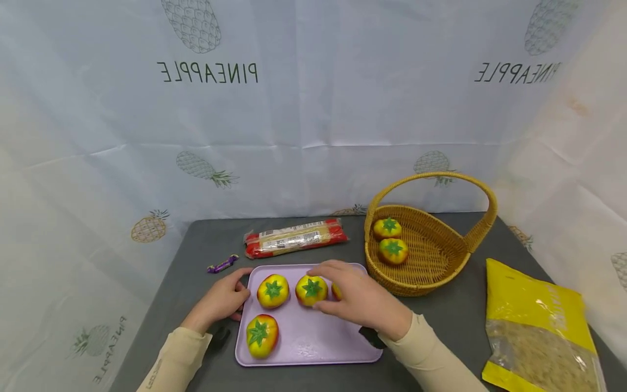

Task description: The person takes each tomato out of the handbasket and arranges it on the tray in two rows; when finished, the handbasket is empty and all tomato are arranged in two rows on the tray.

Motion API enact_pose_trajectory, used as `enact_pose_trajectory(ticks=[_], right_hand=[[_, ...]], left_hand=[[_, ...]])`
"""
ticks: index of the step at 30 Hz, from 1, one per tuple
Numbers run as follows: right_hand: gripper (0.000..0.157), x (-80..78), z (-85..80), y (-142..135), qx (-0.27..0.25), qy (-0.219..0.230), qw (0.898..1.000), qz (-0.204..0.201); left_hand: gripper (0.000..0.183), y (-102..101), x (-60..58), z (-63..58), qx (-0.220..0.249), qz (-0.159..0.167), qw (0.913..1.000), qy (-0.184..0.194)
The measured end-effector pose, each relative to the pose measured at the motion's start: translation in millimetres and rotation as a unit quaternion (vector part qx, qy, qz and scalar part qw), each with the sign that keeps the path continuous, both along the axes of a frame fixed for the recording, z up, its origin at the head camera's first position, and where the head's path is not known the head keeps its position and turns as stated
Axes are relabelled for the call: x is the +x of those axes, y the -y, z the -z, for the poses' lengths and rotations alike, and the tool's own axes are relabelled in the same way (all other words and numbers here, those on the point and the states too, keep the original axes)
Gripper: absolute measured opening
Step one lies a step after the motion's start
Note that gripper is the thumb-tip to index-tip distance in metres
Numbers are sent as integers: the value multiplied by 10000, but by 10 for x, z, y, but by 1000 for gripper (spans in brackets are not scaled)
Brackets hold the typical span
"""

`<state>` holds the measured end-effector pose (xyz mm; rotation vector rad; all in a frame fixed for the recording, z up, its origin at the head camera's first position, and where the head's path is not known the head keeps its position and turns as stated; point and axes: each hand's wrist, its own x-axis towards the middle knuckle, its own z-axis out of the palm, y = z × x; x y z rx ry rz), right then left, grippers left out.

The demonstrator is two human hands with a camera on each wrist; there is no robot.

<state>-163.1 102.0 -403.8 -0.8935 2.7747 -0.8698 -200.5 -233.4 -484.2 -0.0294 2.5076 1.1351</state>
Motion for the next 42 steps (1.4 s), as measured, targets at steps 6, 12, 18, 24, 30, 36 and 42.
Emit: enact_pose_trajectory(ticks=[6,12,18,24,30,36,42], right_hand=[[57,-220,-165,-573,138,-98,9972,734],[60,-474,-239,-1057,238,144,9925,1194],[63,-691,-146,-1380,375,481,9873,1464],[64,-810,-5,-1558,462,754,9842,1535],[63,-863,71,-1627,591,929,9821,1528],[64,-934,105,-1658,697,1042,9804,1521],[63,-978,103,-1669,817,1110,9795,1468]], left_hand=[[64,40,20,-1,-37,-74,9999,62],[63,59,22,15,-127,-155,9998,65],[64,45,16,23,-155,-145,9997,77],[63,23,18,33,-77,-157,9998,72],[63,4,26,28,-28,-195,9998,66],[63,-6,30,26,-74,-231,9997,73],[62,-16,24,32,-7,-228,9997,-23]])
